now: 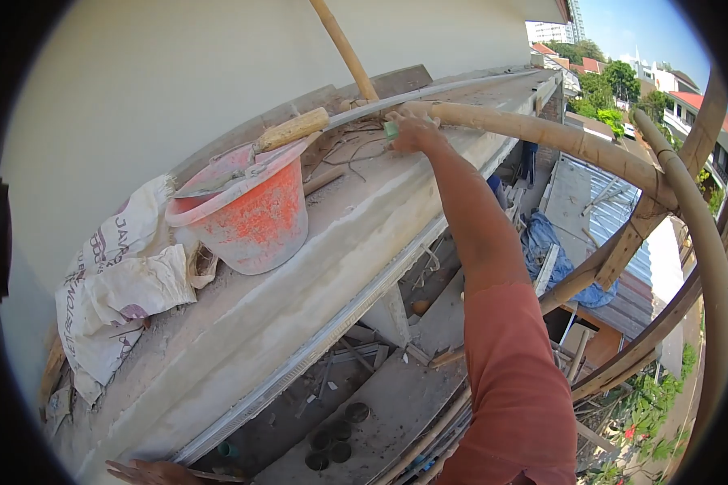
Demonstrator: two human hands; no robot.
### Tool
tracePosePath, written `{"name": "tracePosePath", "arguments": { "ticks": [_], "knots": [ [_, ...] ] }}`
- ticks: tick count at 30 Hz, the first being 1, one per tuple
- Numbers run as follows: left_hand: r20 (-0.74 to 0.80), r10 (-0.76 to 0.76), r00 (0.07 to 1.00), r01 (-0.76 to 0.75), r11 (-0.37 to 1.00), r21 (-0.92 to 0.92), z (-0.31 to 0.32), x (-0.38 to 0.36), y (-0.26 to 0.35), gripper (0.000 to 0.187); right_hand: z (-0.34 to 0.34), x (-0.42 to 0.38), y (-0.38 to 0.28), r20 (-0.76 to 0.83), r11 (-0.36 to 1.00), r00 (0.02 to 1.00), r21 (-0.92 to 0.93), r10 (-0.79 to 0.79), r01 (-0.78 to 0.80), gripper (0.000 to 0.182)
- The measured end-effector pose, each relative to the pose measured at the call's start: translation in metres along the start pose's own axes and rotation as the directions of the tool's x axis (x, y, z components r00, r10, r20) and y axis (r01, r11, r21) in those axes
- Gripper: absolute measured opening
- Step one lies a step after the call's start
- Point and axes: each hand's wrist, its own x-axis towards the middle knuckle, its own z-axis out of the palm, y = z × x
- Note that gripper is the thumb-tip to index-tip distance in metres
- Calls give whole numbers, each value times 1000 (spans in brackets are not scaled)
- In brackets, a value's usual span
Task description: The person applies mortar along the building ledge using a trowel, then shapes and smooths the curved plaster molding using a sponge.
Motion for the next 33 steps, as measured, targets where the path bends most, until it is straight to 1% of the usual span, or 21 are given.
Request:
{"name": "tracePosePath", "arguments": {
  "ticks": [2, 3, 5, 7, 9, 13, 14, 15, 16, 17, 18, 20, 21, 22, 24, 25, 27, 28, 31, 32, 33],
  "knots": [
    [-3, -264, 965, 263, 963, -62, -4, 13, 23, 62, -18, -13, -1, -98, 998, 995, 55, -17, 22, 90],
    [-26, -257, 966, 254, 963, -91, 0, 11, 20, 61, -25, -20, 1, -144, 998, 989, 59, -11, 20, 92],
    [9, -280, 960, 280, 958, -57, -5, 13, 22, 60, -30, -27, 16, -440, 980, 882, 13, -171, 196, 88],
    [54, -297, 953, 300, 953, -44, -5, 10, 19, 59, -67, -73, 11, -510, 954, 849, 162, -139, 254, 84],
    [66, -309, 949, 313, 948, -57, -6, 9, 18, 62, -94, -126, 1, -606, 912, 782, 222, -147, 344, 82],
    [74, -295, 953, 297, 955, -24, -20, 15, 28, 63, -119, -255, -51, -517, 759, 851, 518, -90, 395, 85],
    [49, -277, 960, 277, 961, -2, -29, 17, 32, 62, -119, -283, -66, -478, 717, 867, 555, -140, 422, 86],
    [35, -172, 984, 171, 985, 30, -41, 18, 29, 60, -118, -308, -83, -437, 675, 880, 593, -189, 440, 88],
    [50, -177, 983, 175, 984, 39, -49, 19, 38, 60, -115, -332, -98, -385, 640, 878, 605, -285, 473, 90],
    [3, -218, 976, 214, 954, -209, -55, 25, 58, 66, -111, -354, -114, -333, 602, 865, 622, -375, 501, 92],
    [-34, -270, 962, 228, 865, -446, -66, 27, 78, 73, -105, -371, -131, -270, 539, 836, 662, -478, 522, 93],
    [381, -231, 895, 436, 632, -641, -106, 19, 115, 89, -92, -406, -168, -173, 422, 749, 736, -639, 530, 98],
    [513, -156, 844, 516, 498, -697, -118, 8, 128, 101, -86, -420, -183, -142, 382, 689, 744, -711, 548, 100],
    [621, -57, 781, 597, 358, -718, -125, -4, 138, 115, -81, -431, -197, -141, 379, 691, 750, -709, 542, 100],
    [802, -7, 597, 802, -5, -597, -143, -14, 160, 139, -75, -450, -218, -184, 287, 610, 755, -770, 589, 100],
    [809, -2, 588, 809, 3, -588, -150, -11, 163, 139, -70, -458, -225, -176, 288, 616, 764, -768, 578, 100],
    [942, 17, 335, 907, -276, -318, -161, -4, 162, 158, -59, -471, -236, -198, 209, 514, 749, -835, 628, 102],
    [944, 16, 331, 910, -269, -314, -162, -5, 158, 158, -58, -474, -240, -197, 207, 515, 755, -834, 623, 102],
    [917, 13, 400, 885, -266, -382, -158, -13, 140, 162, -56, -486, -255, -253, 148, 474, 738, -844, 658, 101],
    [919, 14, 393, 889, -259, -376, -162, -13, 138, 162, -54, -492, -259, -278, 125, 473, 743, -836, 657, 102],
    [939, -31, 343, 897, -286, -337, -164, -11, 139, 161, -53, -498, -262, -302, 104, 474, 747, -827, 657, 103]
  ]
}}
